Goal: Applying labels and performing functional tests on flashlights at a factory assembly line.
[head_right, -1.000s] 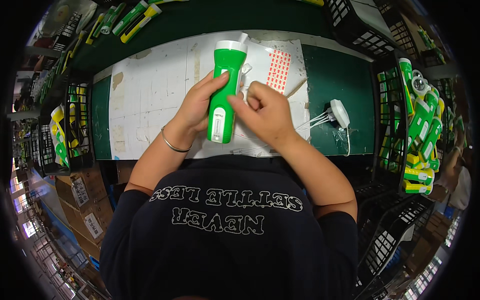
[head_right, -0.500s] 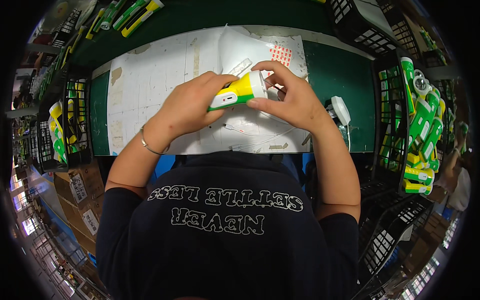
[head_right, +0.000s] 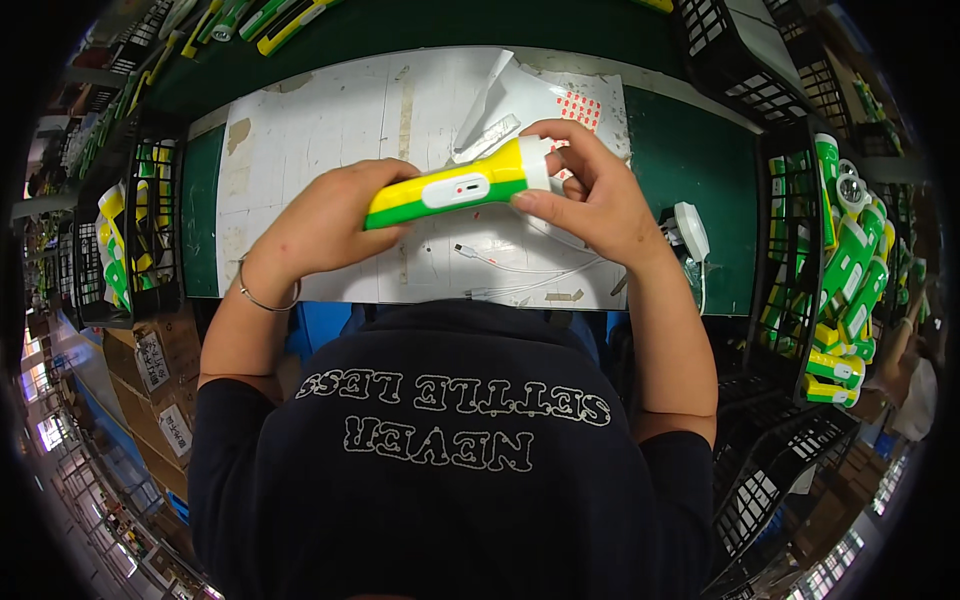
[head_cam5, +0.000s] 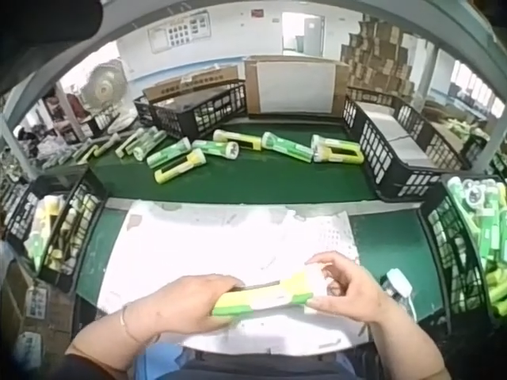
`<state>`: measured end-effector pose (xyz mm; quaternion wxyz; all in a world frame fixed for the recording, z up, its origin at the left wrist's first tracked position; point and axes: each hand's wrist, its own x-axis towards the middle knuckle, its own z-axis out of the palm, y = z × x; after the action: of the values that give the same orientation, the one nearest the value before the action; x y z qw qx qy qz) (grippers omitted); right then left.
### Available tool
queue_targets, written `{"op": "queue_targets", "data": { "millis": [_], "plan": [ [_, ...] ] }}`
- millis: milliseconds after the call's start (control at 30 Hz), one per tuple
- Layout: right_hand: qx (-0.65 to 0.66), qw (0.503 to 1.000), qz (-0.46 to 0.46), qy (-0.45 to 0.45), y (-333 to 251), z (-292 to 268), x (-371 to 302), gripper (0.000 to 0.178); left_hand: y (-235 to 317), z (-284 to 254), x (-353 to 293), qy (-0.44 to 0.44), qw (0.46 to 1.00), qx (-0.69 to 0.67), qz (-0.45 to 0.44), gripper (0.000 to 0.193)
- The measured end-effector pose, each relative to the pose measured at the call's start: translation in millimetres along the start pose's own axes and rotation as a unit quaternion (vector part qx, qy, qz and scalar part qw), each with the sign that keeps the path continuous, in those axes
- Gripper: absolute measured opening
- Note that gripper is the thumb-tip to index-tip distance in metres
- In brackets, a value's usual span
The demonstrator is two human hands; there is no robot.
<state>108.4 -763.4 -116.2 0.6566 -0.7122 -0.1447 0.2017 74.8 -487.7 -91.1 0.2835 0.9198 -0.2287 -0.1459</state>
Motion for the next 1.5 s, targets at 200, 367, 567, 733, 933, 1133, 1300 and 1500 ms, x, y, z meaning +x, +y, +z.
{"op": "queue_targets", "data": {
  "millis": [200,367,567,733,933,1133,1300,1500],
  "plan": [
    [-0.046,0.998,0.012,-0.027,1,24,5,0.056,5,23,8,-0.016,0.994,-0.105,0.022,0.053],
    [-0.368,0.926,0.005,0.09,37,28,9,0.043,-7,40,4,-0.055,0.922,-0.374,-0.081,0.066],
    [-0.513,0.85,-0.026,0.12,55,48,26,0.017,-2,56,11,0.033,0.884,-0.455,-0.103,0.073],
    [-0.102,0.993,0.021,0.064,37,33,7,0.017,-11,73,19,0.118,0.897,-0.42,-0.072,0.075],
    [0.007,0.997,0.064,0.029,26,26,4,0.019,-6,82,31,0.09,0.932,-0.347,-0.051,0.076],
    [-0.029,0.995,0.081,0.05,30,26,0,0.018,9,83,32,0.235,0.965,-0.114,0.019,0.069],
    [0.01,0.992,0.122,0.016,31,19,4,0.017,8,82,30,0.229,0.967,-0.106,0.025,0.066],
    [-0.003,0.985,0.173,-0.012,26,15,9,0.015,7,87,29,0.212,0.967,-0.14,0.017,0.066]
  ]
}}
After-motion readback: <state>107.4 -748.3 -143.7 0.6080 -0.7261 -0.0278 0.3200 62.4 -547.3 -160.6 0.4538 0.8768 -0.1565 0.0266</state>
